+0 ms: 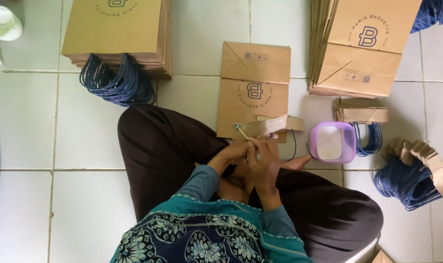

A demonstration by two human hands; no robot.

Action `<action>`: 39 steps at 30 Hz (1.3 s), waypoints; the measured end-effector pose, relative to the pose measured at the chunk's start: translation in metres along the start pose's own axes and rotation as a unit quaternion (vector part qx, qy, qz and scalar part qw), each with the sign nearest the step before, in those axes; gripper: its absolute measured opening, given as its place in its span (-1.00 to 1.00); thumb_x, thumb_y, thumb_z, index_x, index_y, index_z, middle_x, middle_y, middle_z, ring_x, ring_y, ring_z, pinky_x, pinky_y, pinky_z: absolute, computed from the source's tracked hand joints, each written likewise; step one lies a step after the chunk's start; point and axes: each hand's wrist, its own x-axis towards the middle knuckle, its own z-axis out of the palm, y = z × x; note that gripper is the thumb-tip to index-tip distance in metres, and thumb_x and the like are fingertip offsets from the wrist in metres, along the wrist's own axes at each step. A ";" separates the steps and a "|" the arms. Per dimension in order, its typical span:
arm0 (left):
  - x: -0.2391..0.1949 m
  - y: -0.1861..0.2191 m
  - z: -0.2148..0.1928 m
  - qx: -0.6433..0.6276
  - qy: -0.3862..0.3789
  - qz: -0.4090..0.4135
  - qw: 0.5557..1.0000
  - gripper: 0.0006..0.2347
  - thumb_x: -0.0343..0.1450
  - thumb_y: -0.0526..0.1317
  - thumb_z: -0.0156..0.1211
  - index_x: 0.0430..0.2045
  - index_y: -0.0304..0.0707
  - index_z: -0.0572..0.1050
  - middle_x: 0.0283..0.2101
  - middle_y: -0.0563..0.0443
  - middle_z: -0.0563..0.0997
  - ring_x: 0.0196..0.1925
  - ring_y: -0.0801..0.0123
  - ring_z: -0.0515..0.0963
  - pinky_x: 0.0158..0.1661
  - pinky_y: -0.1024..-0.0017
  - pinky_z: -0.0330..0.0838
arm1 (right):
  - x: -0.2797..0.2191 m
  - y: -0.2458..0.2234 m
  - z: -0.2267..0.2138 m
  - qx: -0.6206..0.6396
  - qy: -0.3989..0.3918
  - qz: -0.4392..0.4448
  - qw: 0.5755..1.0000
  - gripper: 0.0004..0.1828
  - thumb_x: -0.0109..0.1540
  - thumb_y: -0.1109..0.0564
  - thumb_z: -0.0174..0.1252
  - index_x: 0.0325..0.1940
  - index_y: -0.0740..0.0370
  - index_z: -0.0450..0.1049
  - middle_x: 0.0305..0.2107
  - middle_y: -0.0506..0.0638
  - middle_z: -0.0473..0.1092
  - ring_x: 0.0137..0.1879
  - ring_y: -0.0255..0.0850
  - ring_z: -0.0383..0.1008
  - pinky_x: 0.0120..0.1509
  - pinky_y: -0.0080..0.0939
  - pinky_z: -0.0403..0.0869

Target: The person sits on the floor and assembles paper bags by applying glue to the handles and attaching them to the bag body. They use a small stick to spread the adhesive and press the handles into place before stacking the finished bags.

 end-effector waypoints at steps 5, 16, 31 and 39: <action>-0.039 0.041 0.038 -0.050 -0.010 0.051 0.997 -0.65 0.38 -0.30 0.24 0.04 -0.52 0.49 -0.03 -0.26 0.61 -0.04 0.07 0.65 -0.22 0.28 0.62 | 0.027 -0.075 -0.049 0.080 -0.074 0.064 0.992 -0.86 0.34 0.21 0.16 -0.15 0.30 0.61 -0.38 0.01 0.39 -0.16 -0.23 0.38 0.18 -0.16 0.40; -0.076 0.068 0.061 -0.148 -0.038 0.084 0.985 -0.73 0.38 -0.43 0.24 -0.04 -0.47 0.54 -0.01 -0.21 0.61 -0.03 0.01 0.67 0.00 -0.01 0.58 | 0.035 -0.039 -0.074 -0.002 0.041 -0.022 0.999 -0.90 0.20 0.13 0.42 -0.26 -0.11 0.69 -0.49 -0.24 0.30 -0.35 -0.32 0.27 0.09 -0.27 0.33; -0.072 0.075 0.048 -0.132 -0.111 0.062 0.983 -0.59 0.45 -0.32 0.21 0.24 -0.28 0.40 0.21 -0.20 0.51 0.13 0.04 0.60 0.08 0.08 0.55 | 0.017 -0.015 -0.063 0.122 0.002 0.013 0.992 -0.90 0.26 0.29 0.31 -0.16 0.19 0.64 -0.39 -0.07 0.34 -0.27 -0.18 0.47 -0.14 -0.29 0.51; -0.105 0.097 0.064 -0.123 -0.098 0.091 0.983 -0.52 0.38 -0.37 0.15 0.26 -0.40 0.36 0.09 -0.16 0.59 0.05 0.30 0.62 -0.01 0.41 0.60 | 0.010 -0.037 -0.051 0.139 -0.017 -0.048 0.989 -0.90 0.22 0.29 0.33 -0.20 0.19 0.62 -0.42 -0.09 0.30 -0.29 -0.17 0.42 -0.13 -0.26 0.49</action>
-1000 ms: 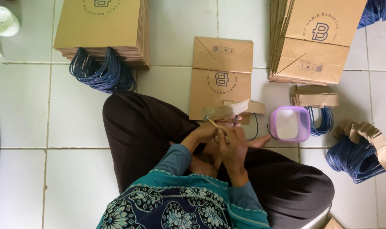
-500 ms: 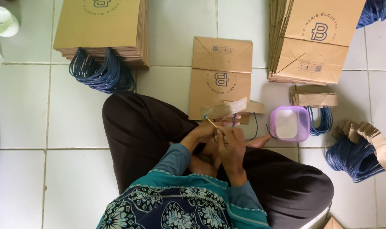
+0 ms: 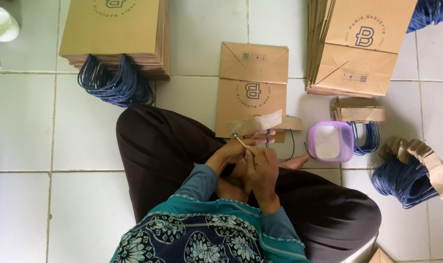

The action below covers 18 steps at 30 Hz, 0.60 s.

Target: The person sits on the floor and assembles paper bags by applying glue to the handles and attaching them to the bag body. They use a small stick to spread the adhesive and press the handles into place before stacking the finished bags.

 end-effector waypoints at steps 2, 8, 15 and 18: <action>-0.002 0.004 0.008 0.002 0.010 0.009 1.000 -0.53 0.39 -0.38 0.09 0.25 -0.50 0.30 0.07 -0.16 0.56 0.02 0.30 0.61 0.01 0.38 0.59 | 0.007 0.001 -0.008 -0.015 0.014 0.015 1.000 -0.88 0.21 0.30 0.33 -0.19 0.17 0.63 -0.43 -0.10 0.31 -0.31 -0.19 0.42 -0.14 -0.28 0.49; 0.050 -0.058 -0.058 -0.040 0.004 0.000 0.999 -0.59 0.40 -0.43 0.14 0.20 -0.33 0.41 0.06 -0.08 0.60 -0.02 0.09 0.67 0.04 0.05 0.56 | 0.009 0.008 -0.017 -0.086 0.055 0.028 0.994 -0.88 0.23 0.25 0.34 -0.17 0.12 0.65 -0.42 -0.09 0.33 -0.32 -0.18 0.37 0.09 -0.18 0.42; -0.023 0.020 0.024 -0.021 0.012 0.023 0.999 -0.59 0.35 -0.48 -0.02 0.13 -0.48 0.41 -0.05 -0.03 0.47 0.02 0.32 0.54 0.11 0.28 0.47 | 0.001 -0.004 0.007 -0.070 0.052 0.038 0.995 -0.87 0.17 0.23 0.37 -0.21 0.09 0.68 -0.46 -0.11 0.36 -0.35 -0.15 0.45 -0.02 -0.23 0.45; 0.059 -0.071 -0.081 -0.041 0.014 -0.002 0.999 -0.81 0.37 -0.48 0.12 -0.21 -0.30 0.58 -0.17 0.04 0.58 -0.05 0.18 0.65 0.09 0.04 0.53 | 0.020 -0.004 -0.022 -0.160 0.073 0.012 0.984 -0.93 0.21 0.16 0.38 -0.23 0.04 0.67 -0.49 -0.08 0.38 -0.42 -0.20 0.35 0.45 0.12 0.17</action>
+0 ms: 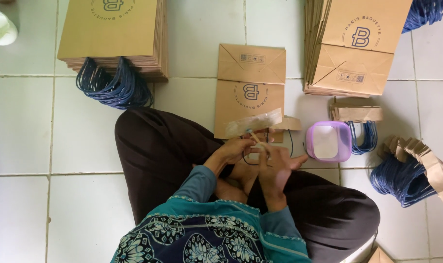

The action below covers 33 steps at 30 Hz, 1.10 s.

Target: The person sits on the floor and assembles paper bags by applying glue to the handles and attaching them to the bag body. They use a small stick to spread the adhesive and press the handles into place before stacking the finished bags.

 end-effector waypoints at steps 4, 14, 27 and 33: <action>-0.083 0.089 0.113 -0.012 -0.004 0.007 1.000 -0.90 0.37 -0.51 0.11 -0.51 -0.35 0.50 -0.18 0.03 0.58 -0.07 0.20 0.64 0.10 -0.03 0.50 | -0.026 0.053 0.022 0.043 0.026 0.077 0.996 -0.88 0.20 0.27 0.35 -0.23 0.08 0.68 -0.42 -0.17 0.46 -0.36 -0.27 0.43 0.17 -0.25 0.29; -0.005 0.004 0.003 0.125 0.085 -0.080 0.985 -0.75 0.38 -0.19 0.35 -0.18 -0.39 0.55 -0.15 -0.07 0.56 -0.06 0.28 0.63 0.05 0.07 0.49 | -0.011 -0.002 0.027 0.143 -0.016 0.044 0.989 -0.87 0.22 0.22 0.35 -0.16 0.09 0.67 -0.39 -0.13 0.42 -0.30 -0.22 0.47 0.10 -0.26 0.49; 0.025 -0.032 -0.033 0.093 0.025 -0.047 0.994 -0.82 0.41 -0.33 0.15 -0.13 -0.24 0.56 -0.03 0.05 0.57 0.02 0.20 0.63 0.15 0.11 0.48 | 0.020 -0.004 0.000 -0.020 0.016 0.050 0.998 -0.91 0.22 0.10 0.41 -0.27 -0.13 0.65 -0.45 -0.26 0.42 -0.37 -0.38 0.42 0.19 -0.21 0.21; 0.073 -0.089 -0.119 0.164 0.059 -0.102 0.979 -0.81 0.43 -0.17 0.21 -0.14 -0.14 0.61 -0.12 -0.01 0.63 -0.06 0.26 0.64 0.02 0.07 0.50 | -0.012 0.000 0.041 0.148 -0.008 0.079 0.986 -0.91 0.19 0.21 0.39 -0.22 0.10 0.70 -0.47 -0.17 0.42 -0.37 -0.22 0.46 -0.11 -0.37 0.43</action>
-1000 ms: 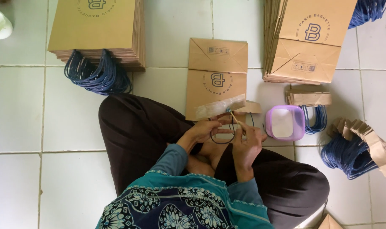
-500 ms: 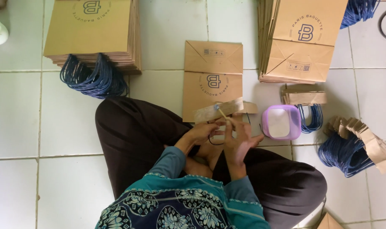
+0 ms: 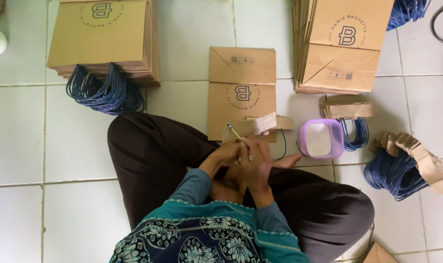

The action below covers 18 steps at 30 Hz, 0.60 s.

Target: The person sits on the floor and assembles paper bags by applying glue to the handles and attaching them to the bag body. They use a small stick to spread the adhesive and press the handles into place before stacking the finished bags.

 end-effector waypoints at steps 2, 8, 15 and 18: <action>-0.052 0.046 0.030 -0.026 -0.015 0.024 0.999 -0.77 0.45 -0.25 0.16 -0.04 -0.23 0.55 -0.03 -0.07 0.58 0.02 0.18 0.62 0.07 0.04 0.47 | 0.032 -0.045 -0.023 -0.065 0.023 0.000 0.998 -0.93 0.17 0.16 0.43 -0.28 0.09 0.67 -0.49 -0.10 0.44 -0.38 -0.17 0.47 0.05 -0.31 0.37; -0.153 0.142 0.110 -0.124 -0.105 0.133 0.978 -0.51 0.41 -0.47 -0.04 0.31 -0.33 0.32 0.27 -0.23 0.43 0.23 -0.08 0.47 0.18 -0.13 0.41 | 0.020 0.083 -0.061 -0.131 0.056 0.069 0.987 -0.93 0.24 0.21 0.36 -0.19 0.15 0.65 -0.41 0.02 0.45 -0.30 -0.04 0.51 -0.13 -0.13 0.44; -0.174 0.162 0.110 -0.081 -0.179 0.188 0.962 -0.44 0.41 -0.32 0.11 0.37 -0.38 0.18 0.36 -0.35 0.30 0.43 -0.20 0.24 0.24 -0.17 0.32 | 0.002 0.226 -0.111 -0.305 0.032 0.163 0.938 -0.85 0.28 0.11 0.31 -0.07 -0.06 0.65 -0.42 -0.13 0.55 -0.31 -0.18 0.62 -0.20 -0.21 0.56; -0.178 0.165 0.111 -0.090 -0.158 0.172 0.968 -0.43 0.44 -0.27 0.13 0.37 -0.47 0.13 0.36 -0.36 0.29 0.43 -0.10 0.25 0.27 -0.02 0.33 | 0.000 0.206 -0.098 -0.375 -0.004 0.146 0.916 -0.75 0.25 0.01 0.36 0.02 -0.07 0.61 -0.06 -0.10 0.50 0.10 -0.13 0.51 0.31 -0.01 0.36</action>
